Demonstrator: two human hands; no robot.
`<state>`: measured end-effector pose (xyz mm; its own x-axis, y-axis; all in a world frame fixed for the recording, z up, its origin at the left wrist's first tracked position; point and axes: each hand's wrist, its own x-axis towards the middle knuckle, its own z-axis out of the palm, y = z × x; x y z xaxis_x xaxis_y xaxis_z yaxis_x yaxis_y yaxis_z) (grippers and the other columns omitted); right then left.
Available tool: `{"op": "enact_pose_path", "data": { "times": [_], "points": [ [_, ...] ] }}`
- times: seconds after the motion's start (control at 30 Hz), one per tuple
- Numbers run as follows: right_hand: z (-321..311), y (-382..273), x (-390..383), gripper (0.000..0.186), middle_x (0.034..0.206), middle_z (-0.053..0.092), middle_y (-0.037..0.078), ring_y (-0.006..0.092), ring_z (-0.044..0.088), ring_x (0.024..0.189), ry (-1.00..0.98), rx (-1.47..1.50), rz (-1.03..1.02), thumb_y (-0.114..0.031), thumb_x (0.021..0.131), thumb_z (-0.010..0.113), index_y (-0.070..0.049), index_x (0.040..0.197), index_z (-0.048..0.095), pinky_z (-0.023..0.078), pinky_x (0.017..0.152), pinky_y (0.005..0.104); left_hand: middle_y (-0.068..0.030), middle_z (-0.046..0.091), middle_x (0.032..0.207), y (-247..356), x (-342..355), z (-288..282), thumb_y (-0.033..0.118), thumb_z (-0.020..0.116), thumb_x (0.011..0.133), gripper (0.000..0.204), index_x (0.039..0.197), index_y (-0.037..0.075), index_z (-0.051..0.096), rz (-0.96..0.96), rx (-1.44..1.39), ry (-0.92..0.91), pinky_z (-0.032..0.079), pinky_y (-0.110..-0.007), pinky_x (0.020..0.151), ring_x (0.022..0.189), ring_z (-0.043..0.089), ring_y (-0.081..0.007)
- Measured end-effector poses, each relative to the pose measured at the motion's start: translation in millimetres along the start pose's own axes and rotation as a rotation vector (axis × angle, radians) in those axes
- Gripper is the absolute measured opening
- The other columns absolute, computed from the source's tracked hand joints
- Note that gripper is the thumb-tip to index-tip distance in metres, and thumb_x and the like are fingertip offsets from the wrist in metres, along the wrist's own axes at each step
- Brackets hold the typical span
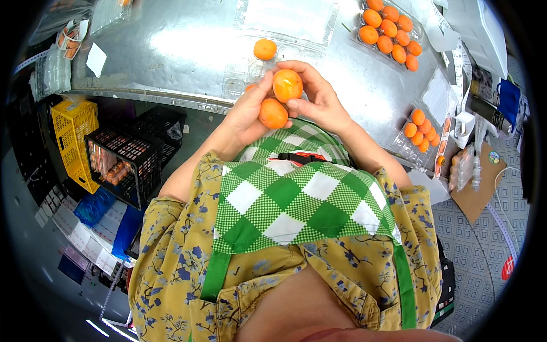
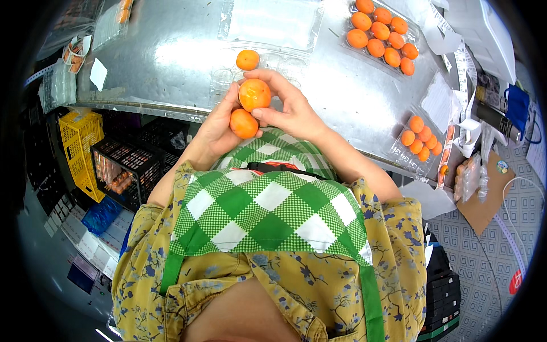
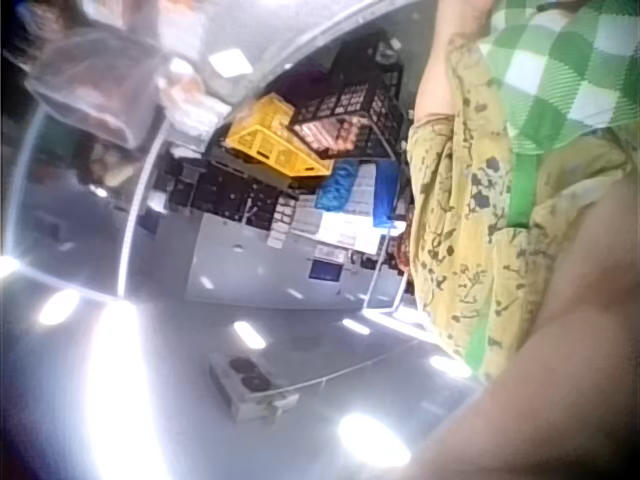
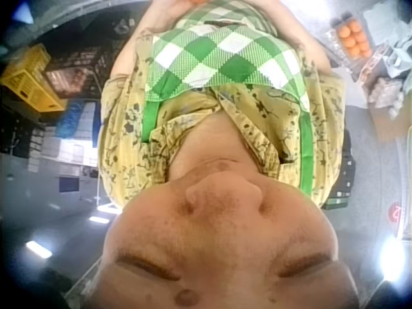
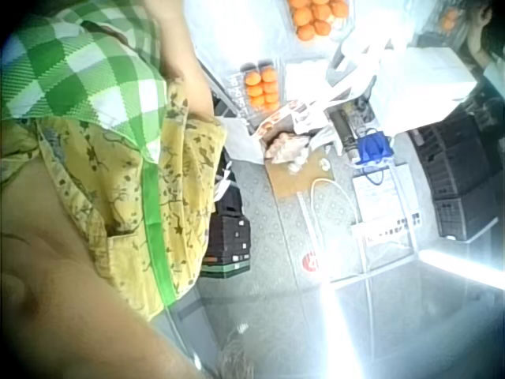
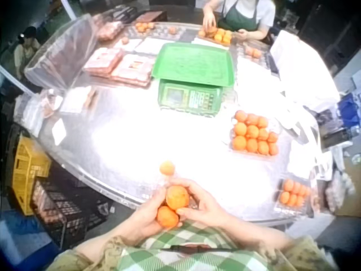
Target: The person arranges small orange fruits into clear plastic trays on a metal counter, then moves to a storage area to retrieve crates of pre-packaged fruit. They return to the counter and continue filling trays with individual fruits by hand.
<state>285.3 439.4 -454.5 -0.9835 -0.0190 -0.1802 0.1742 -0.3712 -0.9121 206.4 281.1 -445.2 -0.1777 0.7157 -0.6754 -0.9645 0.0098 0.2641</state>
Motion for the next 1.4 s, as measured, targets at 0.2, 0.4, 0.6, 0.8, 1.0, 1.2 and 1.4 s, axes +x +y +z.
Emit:
{"op": "enact_pose_path", "data": {
  "times": [0.2,0.4,0.6,0.8,1.0,1.2,1.4],
  "points": [
    [1.9,5.5,2.0,0.061,0.128,0.047,0.01,0.0185,0.046,0.118,-0.009,-0.019,-0.058,-0.018,0.08,0.067,-0.005,0.134,0.04,0.042,0.096,0.0326,-0.0039,0.055,0.108,-4.1,0.7,2.3,0.039,0.052,0.093,0.039,0.119,0.01,0.048,0.037,-0.042,0.03,0.052,-0.033,0.07,0.095,0.057,-0.0144],
    [7.7,4.5,3.6,0.051,0.12,0.055,0.008,0.0162,0.052,0.11,0.065,-0.21,-0.037,-0.017,0.082,0.068,-0.004,0.127,0.048,0.043,0.095,0.0314,-0.0039,0.055,0.106,-4.2,-3.2,12.0,0.036,0.055,0.092,0.039,0.119,0.01,0.048,0.075,0.002,0.059,0.051,-0.03,0.072,0.095,0.055,-0.0131],
    [6.9,-6.0,4.2,0.035,0.102,0.061,0.005,0.0131,0.058,0.096,0.039,0.094,0.089,-0.019,0.086,0.064,-0.004,0.117,0.057,0.048,0.082,0.0274,-0.004,0.055,0.1,-8.2,-2.9,0.6,0.034,0.056,0.092,0.035,0.115,0.009,0.049,0.087,-0.001,-0.048,0.051,-0.029,0.069,0.088,0.057,-0.0138],
    [7.2,0.8,3.5,0.032,0.103,0.063,0.006,0.0146,0.058,0.098,0.035,0.185,0.073,-0.026,0.091,0.058,-0.004,0.115,0.06,0.047,0.086,0.0294,-0.005,0.056,0.098,-9.2,-2.4,-0.6,0.032,0.059,0.09,0.034,0.112,0.008,0.05,0.096,-0.015,-0.059,0.053,-0.03,0.067,0.084,0.058,-0.015],
    [3.2,-3.5,2.9,0.034,0.112,0.061,0.01,0.0186,0.057,0.105,0.005,0.241,0.137,-0.026,0.094,0.049,-0.001,0.115,0.059,0.045,0.093,0.0324,-0.0076,0.057,0.098,-10.9,-2.5,-5.7,0.033,0.061,0.088,0.037,0.112,0.006,0.05,0.103,-0.012,-0.105,0.053,-0.031,0.065,0.08,0.06,-0.017],
    [-5.6,-5.5,0.8,0.039,0.122,0.056,0.012,0.0207,0.051,0.114,-0.041,0.184,0.137,-0.025,0.092,0.051,0.001,0.121,0.055,0.039,0.1,0.0358,-0.0097,0.059,0.095,-11.1,-0.6,-7.6,0.041,0.058,0.089,0.043,0.11,0.004,0.052,0.071,-0.015,-0.147,0.053,-0.031,0.064,0.077,0.06,-0.017],
    [-6.8,-3.7,-7.1,0.058,0.128,0.051,0.011,0.0214,0.045,0.122,-0.017,-0.106,-0.075,-0.016,0.079,0.068,-0.001,0.13,0.046,0.033,0.106,0.0377,-0.01,0.06,0.092,-3.3,-2.7,5.9,0.037,0.054,0.09,0.042,0.108,0.0,0.054,0.128,0.144,0.029,0.053,-0.027,0.062,0.076,0.061,-0.0151]
  ]
}}
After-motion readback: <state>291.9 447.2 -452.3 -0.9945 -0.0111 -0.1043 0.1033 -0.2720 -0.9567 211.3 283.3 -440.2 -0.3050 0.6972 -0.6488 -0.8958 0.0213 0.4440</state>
